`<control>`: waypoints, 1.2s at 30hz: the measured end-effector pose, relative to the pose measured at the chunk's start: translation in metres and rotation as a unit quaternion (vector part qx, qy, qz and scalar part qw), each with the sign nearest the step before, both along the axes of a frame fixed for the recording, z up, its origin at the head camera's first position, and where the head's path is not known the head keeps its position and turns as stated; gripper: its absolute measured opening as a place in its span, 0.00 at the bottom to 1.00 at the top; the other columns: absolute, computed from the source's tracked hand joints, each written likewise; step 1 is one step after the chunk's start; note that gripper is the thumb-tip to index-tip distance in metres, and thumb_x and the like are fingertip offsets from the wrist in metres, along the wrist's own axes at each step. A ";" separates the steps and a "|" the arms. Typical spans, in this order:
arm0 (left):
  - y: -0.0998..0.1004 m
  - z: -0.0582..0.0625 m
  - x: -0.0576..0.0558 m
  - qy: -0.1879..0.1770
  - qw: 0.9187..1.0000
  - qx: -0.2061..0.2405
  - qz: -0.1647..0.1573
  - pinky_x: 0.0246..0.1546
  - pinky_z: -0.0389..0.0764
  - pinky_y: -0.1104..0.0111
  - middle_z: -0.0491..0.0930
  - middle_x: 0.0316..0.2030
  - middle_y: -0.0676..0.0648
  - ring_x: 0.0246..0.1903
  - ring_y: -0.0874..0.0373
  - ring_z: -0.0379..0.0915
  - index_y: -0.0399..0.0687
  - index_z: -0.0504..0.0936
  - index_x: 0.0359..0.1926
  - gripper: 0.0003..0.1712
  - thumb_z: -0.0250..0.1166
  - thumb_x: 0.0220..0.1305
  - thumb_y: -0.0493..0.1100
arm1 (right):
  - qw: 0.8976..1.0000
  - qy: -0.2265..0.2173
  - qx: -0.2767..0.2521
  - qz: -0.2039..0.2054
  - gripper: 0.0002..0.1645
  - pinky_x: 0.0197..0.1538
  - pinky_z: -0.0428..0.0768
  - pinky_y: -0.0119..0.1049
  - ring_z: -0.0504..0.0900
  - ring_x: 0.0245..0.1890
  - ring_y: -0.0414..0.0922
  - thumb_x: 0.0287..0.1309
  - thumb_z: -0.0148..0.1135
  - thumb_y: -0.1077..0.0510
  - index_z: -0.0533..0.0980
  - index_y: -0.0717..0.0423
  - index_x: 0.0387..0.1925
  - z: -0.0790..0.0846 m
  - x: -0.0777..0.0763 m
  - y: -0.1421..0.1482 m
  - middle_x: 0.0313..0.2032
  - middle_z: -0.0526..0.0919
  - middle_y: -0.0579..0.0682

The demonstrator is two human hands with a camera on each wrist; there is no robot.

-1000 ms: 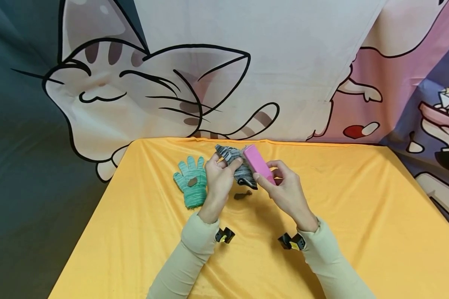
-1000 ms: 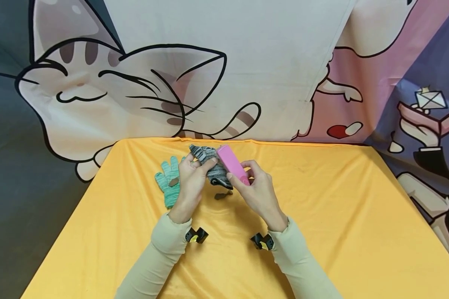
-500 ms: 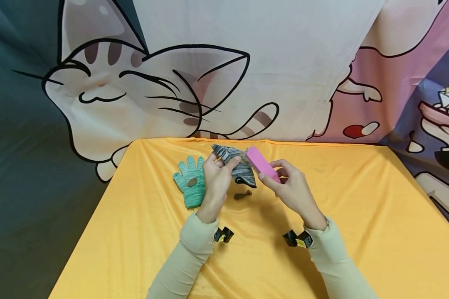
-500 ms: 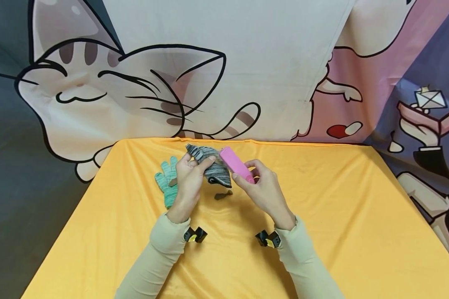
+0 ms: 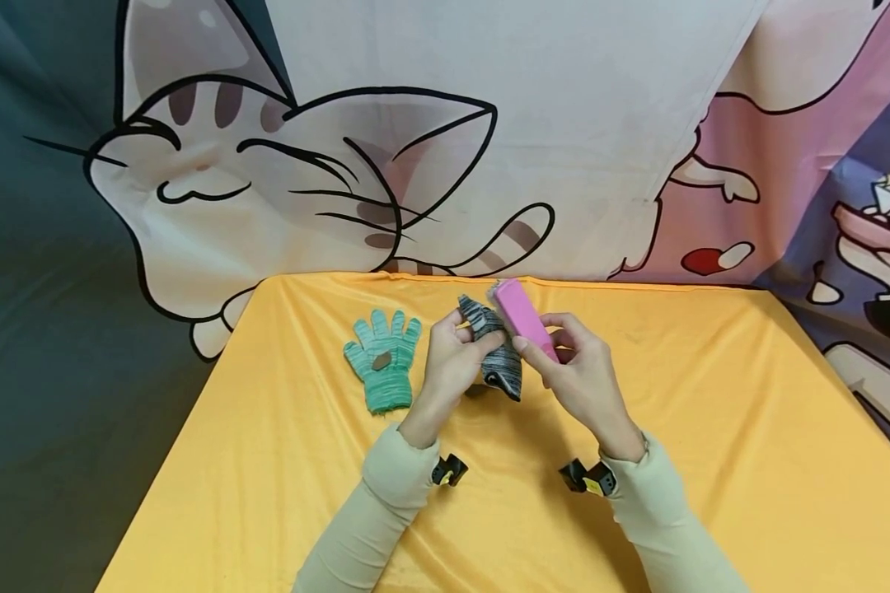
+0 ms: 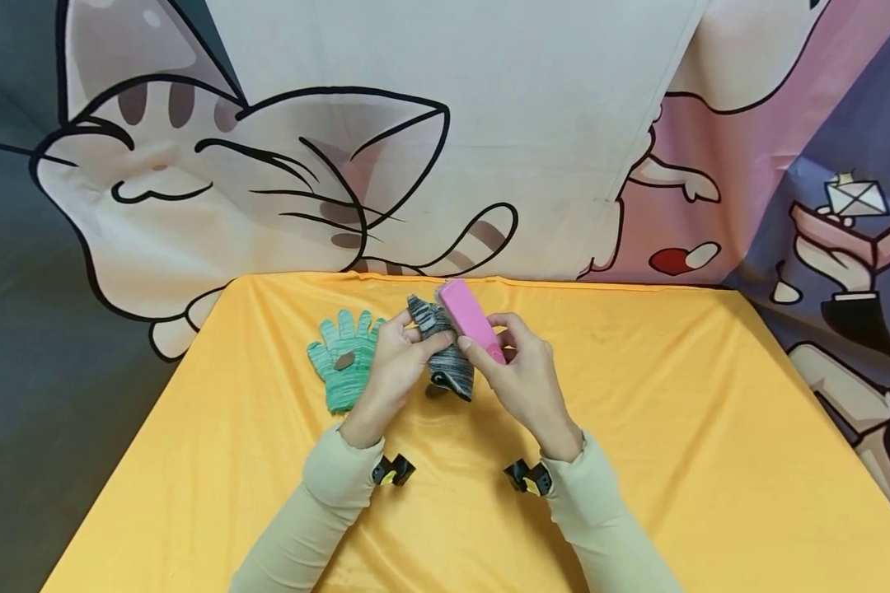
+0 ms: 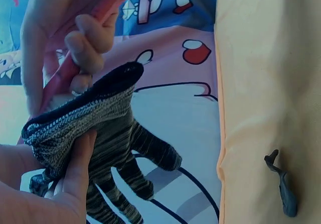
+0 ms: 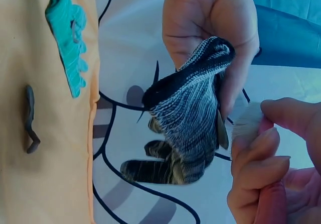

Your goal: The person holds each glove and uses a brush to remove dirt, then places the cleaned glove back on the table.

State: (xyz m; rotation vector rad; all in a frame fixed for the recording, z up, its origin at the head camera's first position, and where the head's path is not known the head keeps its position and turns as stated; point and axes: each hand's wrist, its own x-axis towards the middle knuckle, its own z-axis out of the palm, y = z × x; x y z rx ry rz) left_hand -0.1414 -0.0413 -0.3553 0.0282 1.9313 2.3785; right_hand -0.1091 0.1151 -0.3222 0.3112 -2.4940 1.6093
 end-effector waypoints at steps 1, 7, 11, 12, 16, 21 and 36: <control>0.001 -0.003 -0.001 0.004 1.000 -0.005 -0.003 0.28 0.80 0.66 0.82 0.36 0.34 0.30 0.50 0.81 0.39 0.71 0.53 0.22 0.62 0.56 0.32 | 1.000 0.005 0.005 0.001 0.17 0.15 0.70 0.32 0.71 0.12 0.48 0.53 0.65 0.58 0.73 0.60 0.44 0.000 0.000 -0.001 0.23 0.77 0.56; 0.003 -0.004 -0.001 0.002 1.000 -0.004 0.001 0.28 0.80 0.67 0.83 0.34 0.37 0.29 0.53 0.81 0.41 0.73 0.51 0.21 0.63 0.55 0.32 | 0.999 0.025 0.032 -0.006 0.19 0.14 0.70 0.32 0.71 0.12 0.45 0.53 0.65 0.55 0.73 0.58 0.45 -0.007 -0.002 -0.001 0.22 0.77 0.55; 0.001 -0.005 -0.003 -0.007 1.000 0.024 0.017 0.36 0.81 0.63 0.82 0.35 0.36 0.35 0.50 0.81 0.40 0.74 0.51 0.21 0.63 0.54 0.30 | 0.999 0.013 0.037 -0.002 0.20 0.15 0.71 0.33 0.72 0.13 0.43 0.52 0.65 0.49 0.73 0.52 0.45 -0.021 -0.011 0.004 0.23 0.77 0.53; 0.001 -0.005 -0.003 -0.009 0.999 0.040 0.019 0.38 0.80 0.62 0.82 0.36 0.36 0.36 0.49 0.81 0.39 0.74 0.51 0.22 0.63 0.53 0.30 | 0.999 0.009 0.038 0.000 0.21 0.15 0.72 0.33 0.73 0.14 0.42 0.52 0.65 0.48 0.73 0.51 0.45 -0.023 -0.013 0.005 0.23 0.77 0.52; -0.001 -0.005 -0.005 -0.012 0.994 0.106 0.025 0.42 0.79 0.62 0.80 0.41 0.33 0.40 0.49 0.80 0.35 0.73 0.51 0.22 0.62 0.53 0.27 | 0.999 0.000 0.040 0.007 0.20 0.17 0.73 0.34 0.75 0.15 0.43 0.52 0.65 0.48 0.73 0.51 0.45 -0.028 -0.017 0.007 0.25 0.78 0.52; -0.003 -0.004 -0.004 -0.007 0.994 0.106 0.040 0.39 0.80 0.66 0.80 0.41 0.34 0.38 0.53 0.80 0.36 0.73 0.50 0.21 0.62 0.53 0.27 | 0.999 -0.006 0.040 0.008 0.19 0.18 0.74 0.34 0.76 0.18 0.44 0.52 0.65 0.50 0.74 0.53 0.45 -0.029 -0.016 0.008 0.26 0.79 0.54; -0.010 -0.002 -0.006 0.007 0.994 0.068 0.080 0.24 0.75 0.74 0.82 0.31 0.42 0.21 0.65 0.72 0.37 0.73 0.51 0.21 0.64 0.55 0.32 | 0.999 -0.012 0.049 0.000 0.23 0.17 0.73 0.35 0.74 0.16 0.44 0.50 0.64 0.40 0.74 0.50 0.42 -0.030 -0.016 0.013 0.24 0.77 0.52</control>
